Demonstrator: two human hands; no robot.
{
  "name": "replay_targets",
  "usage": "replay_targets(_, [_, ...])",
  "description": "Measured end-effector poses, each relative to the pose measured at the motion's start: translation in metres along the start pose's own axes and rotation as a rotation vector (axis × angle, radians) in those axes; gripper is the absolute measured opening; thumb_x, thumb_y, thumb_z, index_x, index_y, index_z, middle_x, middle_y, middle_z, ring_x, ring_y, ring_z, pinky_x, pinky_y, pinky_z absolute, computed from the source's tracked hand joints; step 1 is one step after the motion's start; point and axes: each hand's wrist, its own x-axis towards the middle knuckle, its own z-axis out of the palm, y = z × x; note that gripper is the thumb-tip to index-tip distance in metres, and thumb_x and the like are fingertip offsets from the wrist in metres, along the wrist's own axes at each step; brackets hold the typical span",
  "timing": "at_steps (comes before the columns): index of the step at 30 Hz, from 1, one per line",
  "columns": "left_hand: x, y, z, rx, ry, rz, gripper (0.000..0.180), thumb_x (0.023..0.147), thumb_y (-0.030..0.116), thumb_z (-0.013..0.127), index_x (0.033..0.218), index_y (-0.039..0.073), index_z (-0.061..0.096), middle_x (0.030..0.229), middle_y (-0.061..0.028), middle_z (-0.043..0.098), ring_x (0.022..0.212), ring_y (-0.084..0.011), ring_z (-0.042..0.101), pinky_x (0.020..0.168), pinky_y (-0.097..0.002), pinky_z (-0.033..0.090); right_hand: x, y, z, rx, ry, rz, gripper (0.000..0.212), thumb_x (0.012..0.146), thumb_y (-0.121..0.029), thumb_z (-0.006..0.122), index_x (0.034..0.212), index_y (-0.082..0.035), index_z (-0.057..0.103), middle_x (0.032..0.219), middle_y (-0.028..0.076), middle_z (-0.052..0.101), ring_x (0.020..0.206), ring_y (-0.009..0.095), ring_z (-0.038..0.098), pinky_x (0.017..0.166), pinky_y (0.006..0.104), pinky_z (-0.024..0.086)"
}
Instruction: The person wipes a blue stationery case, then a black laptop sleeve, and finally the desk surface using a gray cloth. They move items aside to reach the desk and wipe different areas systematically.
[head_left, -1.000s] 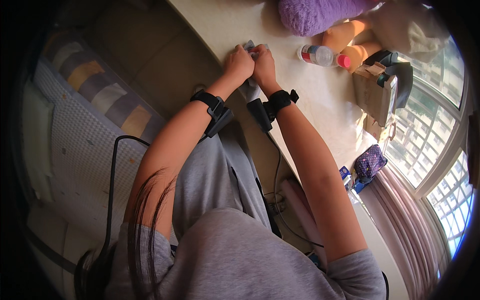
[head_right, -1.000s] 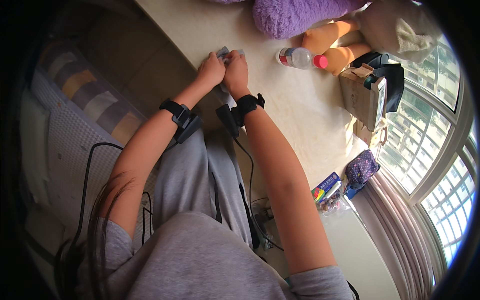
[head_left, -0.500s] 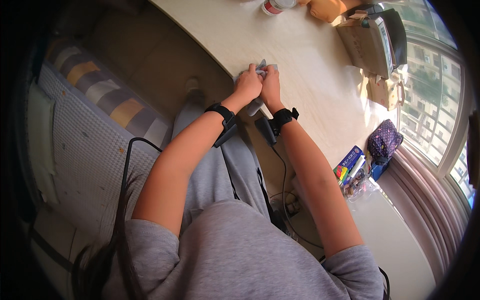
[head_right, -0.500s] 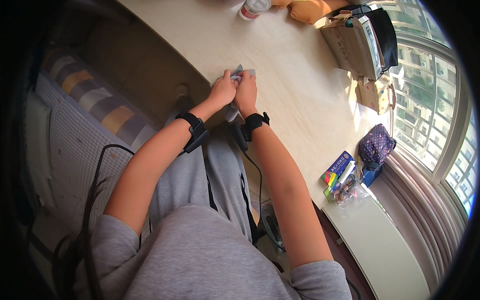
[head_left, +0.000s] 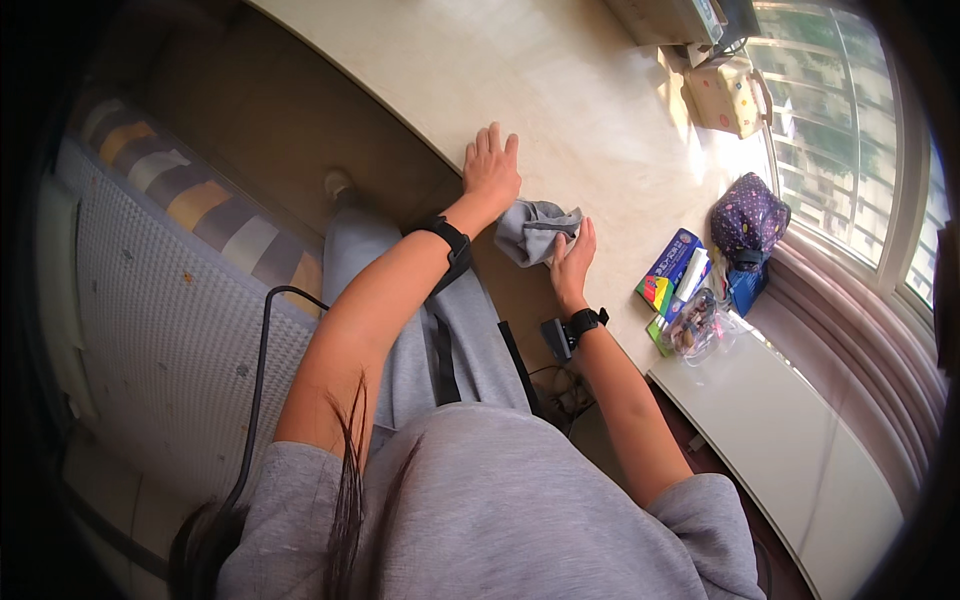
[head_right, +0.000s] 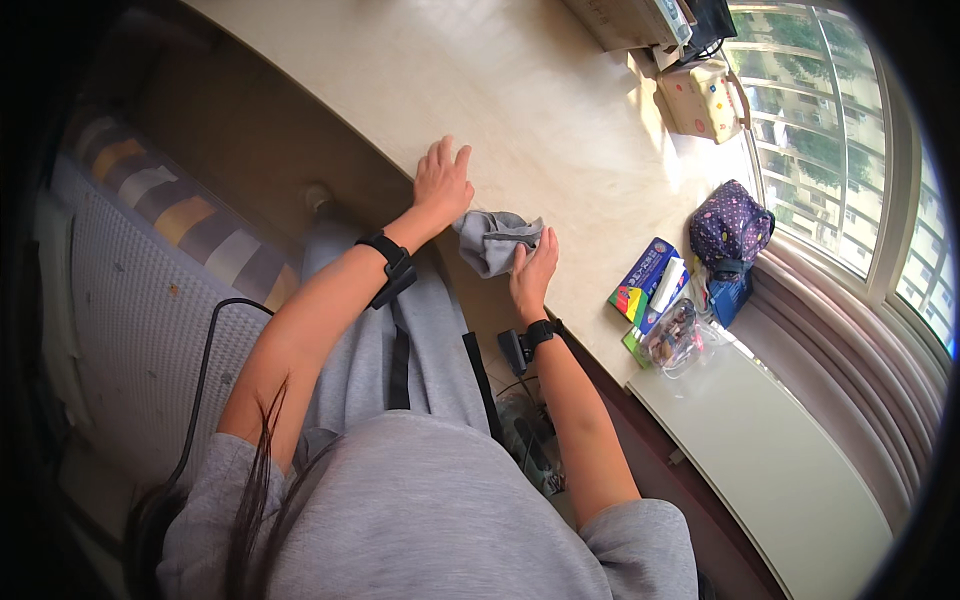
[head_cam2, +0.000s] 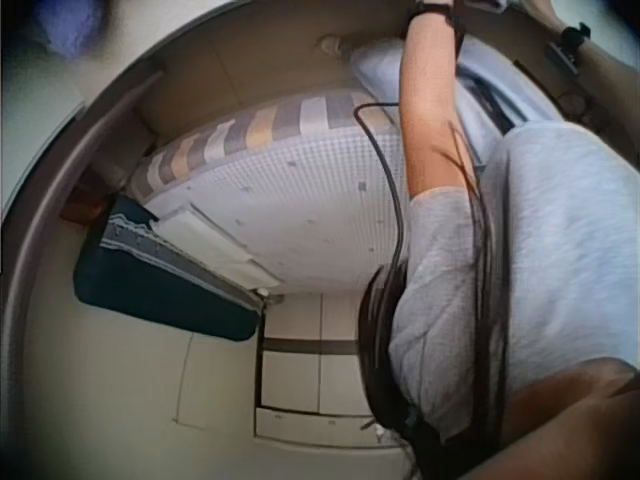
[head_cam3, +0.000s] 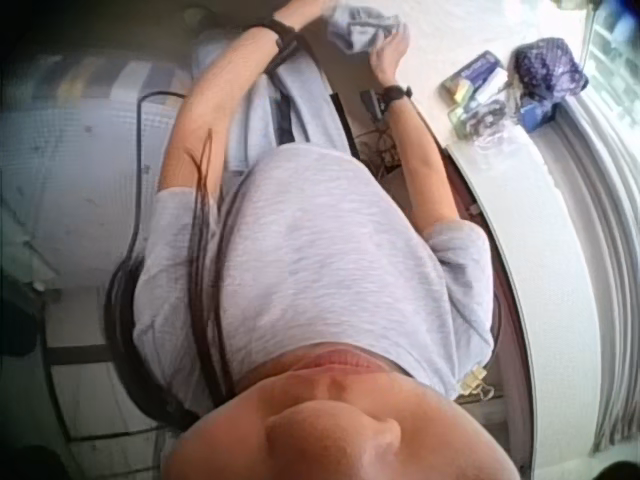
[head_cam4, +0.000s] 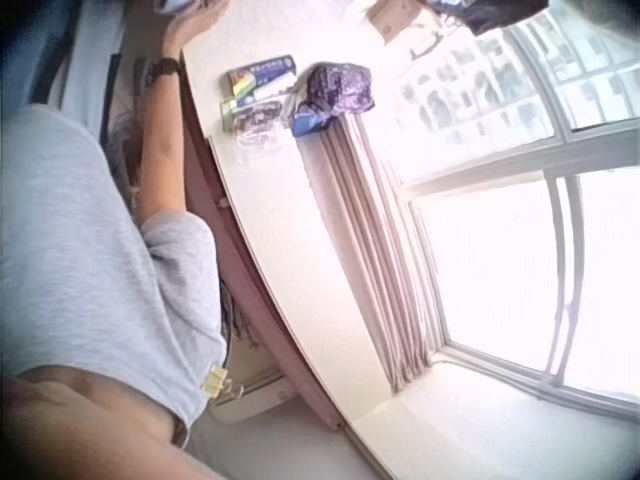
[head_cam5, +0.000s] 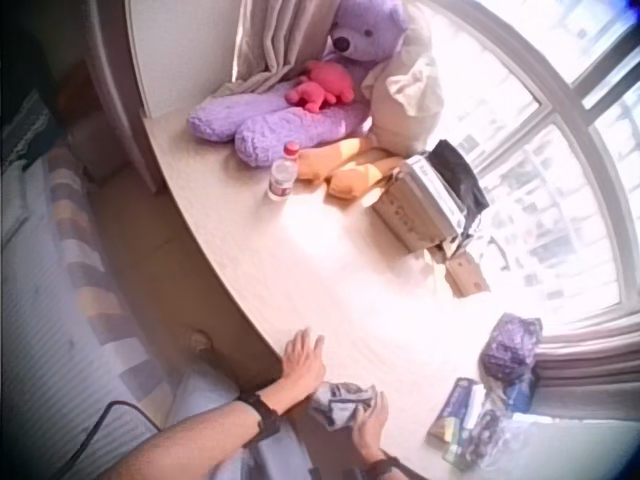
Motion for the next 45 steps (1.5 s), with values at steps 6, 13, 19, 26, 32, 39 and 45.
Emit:
replay_targets(6, [0.044, -0.114, -0.091, 0.588, -0.208, -0.199, 0.099, 0.075, 0.047, 0.070, 0.148, 0.009, 0.014, 0.148, -0.0314, 0.009, 0.137, -0.0474, 0.011, 0.109, -0.0558, 0.016, -0.017, -0.027, 0.027, -0.172, -0.317, -0.180, 0.096, 0.075, -0.029, 0.074, 0.143, 0.005, 0.014, 0.148, 0.031, 0.007, 0.137, 0.048, 0.010, 0.112, 0.0498, 0.017])
replay_targets(13, [0.052, -0.140, -0.082, 0.908, -0.208, -0.022, 0.101, 0.076, 0.051, 0.067, 0.147, 0.005, 0.012, 0.139, -0.0398, 0.024, 0.127, -0.0529, 0.033, 0.101, -0.0524, 0.034, 0.015, -0.047, 0.049, -0.404, -0.353, -0.148, 0.101, 0.069, -0.027, 0.077, 0.139, 0.011, 0.015, 0.144, 0.034, 0.012, 0.136, 0.049, 0.010, 0.112, 0.0513, 0.017])
replay_targets(19, [0.047, -0.141, -0.092, 0.886, -0.198, 0.066, 0.104, 0.074, 0.059, 0.064, 0.147, 0.005, 0.014, 0.138, -0.0397, 0.027, 0.124, -0.0529, 0.037, 0.098, -0.0509, 0.039, 0.036, -0.079, 0.073, -0.427, -0.348, -0.214, 0.104, 0.069, -0.030, 0.077, 0.139, 0.011, 0.014, 0.145, 0.034, 0.010, 0.136, 0.049, 0.009, 0.112, 0.0507, 0.018])
replay_targets(26, [0.049, -0.144, -0.087, 0.900, -0.172, 0.072, 0.099, 0.075, 0.054, 0.064, 0.147, 0.006, 0.017, 0.138, -0.0392, 0.028, 0.123, -0.0551, 0.036, 0.096, -0.0559, 0.038, 0.083, -0.167, 0.132, -0.411, -0.205, -0.311, 0.102, 0.065, -0.031, 0.079, 0.140, 0.007, 0.021, 0.146, 0.028, 0.018, 0.137, 0.044, 0.014, 0.112, 0.0490, 0.018])
replay_targets(32, [0.043, -0.149, -0.081, 0.751, -0.062, 0.071, 0.074, 0.082, 0.030, 0.060, 0.143, 0.007, 0.027, 0.141, -0.0329, 0.028, 0.130, -0.0478, 0.030, 0.103, -0.0513, 0.031, 0.081, -0.167, 0.129, -0.338, -0.162, -0.414, 0.094, 0.069, -0.027, 0.076, 0.141, 0.004, 0.023, 0.146, 0.024, 0.024, 0.137, 0.038, 0.020, 0.112, 0.0463, 0.021])
replay_targets(39, [-0.006, -0.073, -0.019, 0.551, -0.083, 0.207, 0.064, 0.085, 0.040, 0.057, 0.140, 0.017, 0.034, 0.145, -0.0226, 0.027, 0.132, -0.0432, 0.028, 0.098, -0.0513, 0.038, 0.021, -0.071, 0.083, -0.313, 0.014, -0.393, 0.057, 0.080, -0.008, 0.051, 0.135, 0.001, 0.038, 0.141, 0.019, 0.037, 0.133, 0.032, 0.032, 0.109, 0.0430, 0.027])
replay_targets(45, [-0.036, 0.057, 0.066, 0.572, -0.122, 0.106, 0.085, 0.078, 0.060, 0.060, 0.144, 0.019, 0.027, 0.147, -0.0235, 0.019, 0.132, -0.0453, 0.025, 0.091, -0.0561, 0.042, -0.066, 0.075, 0.005, -0.421, -0.043, -0.277, 0.081, 0.070, -0.008, 0.065, 0.141, 0.000, 0.026, 0.147, 0.018, 0.026, 0.138, 0.032, 0.022, 0.112, 0.0412, 0.023])
